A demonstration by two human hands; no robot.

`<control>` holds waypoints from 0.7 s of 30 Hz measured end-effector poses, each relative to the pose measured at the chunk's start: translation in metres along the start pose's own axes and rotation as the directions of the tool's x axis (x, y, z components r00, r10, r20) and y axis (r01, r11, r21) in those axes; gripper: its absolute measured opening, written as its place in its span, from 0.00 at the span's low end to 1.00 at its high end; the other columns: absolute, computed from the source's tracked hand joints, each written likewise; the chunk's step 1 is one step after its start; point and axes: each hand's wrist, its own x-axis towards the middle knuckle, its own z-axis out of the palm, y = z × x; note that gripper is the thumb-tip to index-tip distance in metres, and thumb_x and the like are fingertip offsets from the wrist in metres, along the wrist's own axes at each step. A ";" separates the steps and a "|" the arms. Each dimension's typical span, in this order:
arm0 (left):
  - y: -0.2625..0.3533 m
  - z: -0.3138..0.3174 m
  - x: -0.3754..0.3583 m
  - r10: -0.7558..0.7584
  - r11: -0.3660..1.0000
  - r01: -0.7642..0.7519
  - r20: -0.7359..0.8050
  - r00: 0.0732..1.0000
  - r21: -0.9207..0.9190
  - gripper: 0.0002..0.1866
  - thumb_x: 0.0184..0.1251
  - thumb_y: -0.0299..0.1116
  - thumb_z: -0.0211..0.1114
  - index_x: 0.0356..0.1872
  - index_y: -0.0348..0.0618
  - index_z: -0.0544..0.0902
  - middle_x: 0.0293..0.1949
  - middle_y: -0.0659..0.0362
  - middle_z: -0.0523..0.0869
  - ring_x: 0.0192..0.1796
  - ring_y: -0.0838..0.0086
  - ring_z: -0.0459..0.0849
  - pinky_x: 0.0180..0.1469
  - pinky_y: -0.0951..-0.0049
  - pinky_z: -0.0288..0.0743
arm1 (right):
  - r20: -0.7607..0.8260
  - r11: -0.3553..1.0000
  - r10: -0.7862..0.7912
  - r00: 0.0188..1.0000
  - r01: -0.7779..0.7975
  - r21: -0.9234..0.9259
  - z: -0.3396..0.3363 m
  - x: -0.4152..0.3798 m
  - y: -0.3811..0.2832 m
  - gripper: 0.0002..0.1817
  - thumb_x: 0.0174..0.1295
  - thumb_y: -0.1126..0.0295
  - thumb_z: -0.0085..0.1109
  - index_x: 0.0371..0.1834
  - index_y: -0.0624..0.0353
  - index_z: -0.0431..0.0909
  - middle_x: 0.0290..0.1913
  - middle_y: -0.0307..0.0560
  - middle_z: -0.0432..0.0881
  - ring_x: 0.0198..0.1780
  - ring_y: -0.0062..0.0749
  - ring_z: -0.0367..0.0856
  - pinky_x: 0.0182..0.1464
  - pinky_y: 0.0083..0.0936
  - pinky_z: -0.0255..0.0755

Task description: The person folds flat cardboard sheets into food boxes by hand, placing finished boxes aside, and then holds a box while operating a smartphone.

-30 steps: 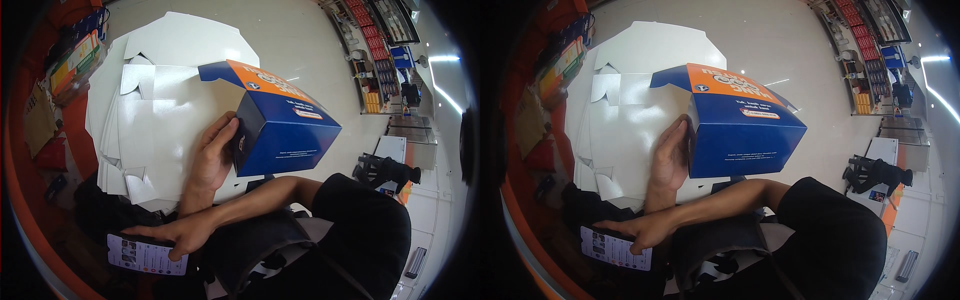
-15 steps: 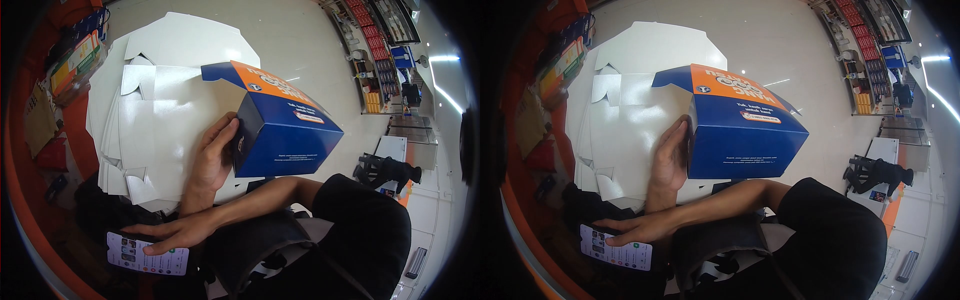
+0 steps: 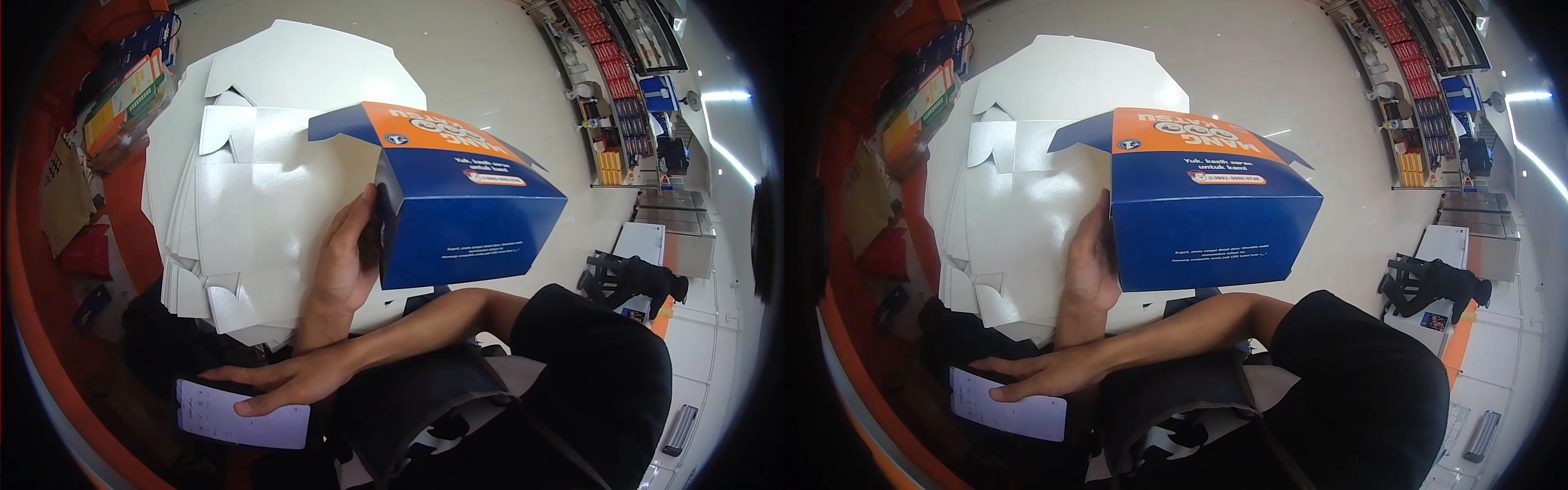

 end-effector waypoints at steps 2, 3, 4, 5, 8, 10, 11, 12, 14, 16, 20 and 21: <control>0.001 0.003 0.000 -0.016 1.000 0.017 -0.034 0.999 0.009 0.16 0.83 0.42 0.52 0.51 0.42 0.82 0.42 0.63 0.86 0.43 0.81 0.83 0.47 0.78 0.77 | -0.001 1.000 -0.003 1.000 0.003 -0.003 0.000 0.000 -0.001 0.45 0.79 0.45 0.43 0.84 0.54 0.28 0.81 0.63 0.48 0.83 0.48 0.44 0.80 0.37 0.46; 0.001 0.003 0.000 -0.016 1.000 0.017 -0.034 0.999 0.009 0.16 0.83 0.42 0.52 0.51 0.42 0.82 0.42 0.63 0.86 0.43 0.81 0.83 0.47 0.78 0.77 | -0.002 1.000 -0.005 1.000 0.005 -0.006 0.000 0.000 -0.001 0.46 0.78 0.45 0.44 0.84 0.54 0.28 0.81 0.63 0.49 0.82 0.48 0.44 0.80 0.37 0.47; 0.001 0.002 -0.001 -0.016 1.000 0.017 -0.025 1.000 0.012 0.15 0.83 0.42 0.53 0.51 0.42 0.82 0.42 0.63 0.86 0.43 0.82 0.83 0.47 0.78 0.77 | -0.002 1.000 -0.005 1.000 0.005 -0.005 0.000 0.000 -0.001 0.46 0.78 0.45 0.44 0.84 0.54 0.28 0.81 0.63 0.49 0.82 0.48 0.44 0.80 0.37 0.47; 0.001 0.002 -0.001 -0.016 1.000 0.016 -0.015 1.000 0.015 0.15 0.83 0.42 0.53 0.50 0.42 0.82 0.42 0.64 0.86 0.43 0.82 0.83 0.47 0.78 0.76 | -0.002 1.000 -0.016 1.000 0.016 -0.002 0.000 0.001 0.000 0.46 0.78 0.46 0.44 0.83 0.55 0.28 0.81 0.64 0.49 0.82 0.48 0.45 0.79 0.37 0.47; -0.001 -0.002 0.002 -0.024 1.000 0.024 -0.005 1.000 -0.013 0.14 0.82 0.41 0.55 0.50 0.42 0.83 0.41 0.65 0.86 0.42 0.83 0.83 0.46 0.79 0.76 | -0.008 1.000 -0.027 1.000 0.027 -0.011 0.000 0.002 0.002 0.47 0.78 0.46 0.46 0.83 0.57 0.28 0.80 0.64 0.48 0.82 0.47 0.45 0.79 0.37 0.47; -0.001 -0.002 0.003 -0.017 1.000 0.017 -0.030 0.999 -0.005 0.14 0.82 0.40 0.55 0.50 0.42 0.83 0.41 0.65 0.86 0.42 0.83 0.83 0.47 0.79 0.76 | -0.013 0.999 -0.028 1.000 0.027 -0.023 0.000 0.002 0.003 0.47 0.78 0.47 0.46 0.83 0.58 0.28 0.80 0.64 0.48 0.82 0.47 0.45 0.79 0.37 0.47; -0.001 -0.002 0.003 -0.008 1.000 0.008 -0.054 0.998 0.002 0.13 0.82 0.39 0.56 0.50 0.42 0.83 0.41 0.65 0.86 0.42 0.83 0.82 0.47 0.79 0.76 | -0.017 0.999 -0.033 0.999 0.032 -0.025 0.000 0.002 0.004 0.47 0.78 0.47 0.47 0.83 0.58 0.28 0.80 0.64 0.48 0.82 0.47 0.45 0.79 0.36 0.47; 0.000 -0.002 0.004 -0.008 1.000 0.008 -0.054 0.999 0.002 0.13 0.82 0.39 0.56 0.50 0.42 0.83 0.41 0.65 0.86 0.42 0.83 0.82 0.47 0.79 0.76 | -0.019 0.999 -0.038 0.999 0.037 -0.027 0.000 0.002 0.004 0.48 0.78 0.47 0.47 0.83 0.59 0.28 0.80 0.64 0.48 0.82 0.47 0.45 0.79 0.36 0.47; 0.000 -0.003 0.004 -0.012 1.000 0.012 -0.038 0.999 -0.001 0.13 0.81 0.39 0.57 0.50 0.43 0.83 0.42 0.65 0.86 0.42 0.83 0.82 0.47 0.79 0.76 | -0.010 0.999 -0.039 0.999 0.039 0.009 0.000 0.003 0.005 0.48 0.78 0.47 0.48 0.83 0.59 0.28 0.80 0.64 0.48 0.82 0.47 0.46 0.79 0.36 0.48; 0.001 -0.003 0.004 -0.026 1.000 0.026 -0.030 0.999 -0.008 0.13 0.81 0.39 0.57 0.50 0.42 0.83 0.42 0.65 0.86 0.43 0.83 0.83 0.48 0.79 0.76 | -0.001 0.998 -0.040 0.999 0.040 0.045 0.000 0.003 0.004 0.48 0.78 0.47 0.48 0.83 0.59 0.28 0.80 0.64 0.48 0.82 0.47 0.46 0.79 0.36 0.49; 0.002 0.005 0.003 -0.002 1.000 0.002 -0.064 0.998 0.001 0.13 0.80 0.39 0.58 0.51 0.42 0.83 0.43 0.65 0.87 0.44 0.82 0.83 0.49 0.78 0.76 | 0.027 0.990 -0.016 1.000 0.012 0.143 0.002 0.001 -0.001 0.48 0.77 0.48 0.50 0.83 0.58 0.28 0.79 0.63 0.52 0.80 0.47 0.51 0.77 0.35 0.54; 0.002 0.003 0.003 -0.002 1.000 0.002 -0.064 0.998 0.001 0.13 0.80 0.39 0.58 0.51 0.42 0.83 0.43 0.65 0.87 0.44 0.82 0.83 0.49 0.78 0.76 | 0.023 0.991 -0.013 1.000 0.010 0.131 0.002 0.001 -0.001 0.48 0.77 0.48 0.50 0.83 0.57 0.28 0.79 0.63 0.53 0.80 0.47 0.53 0.76 0.35 0.56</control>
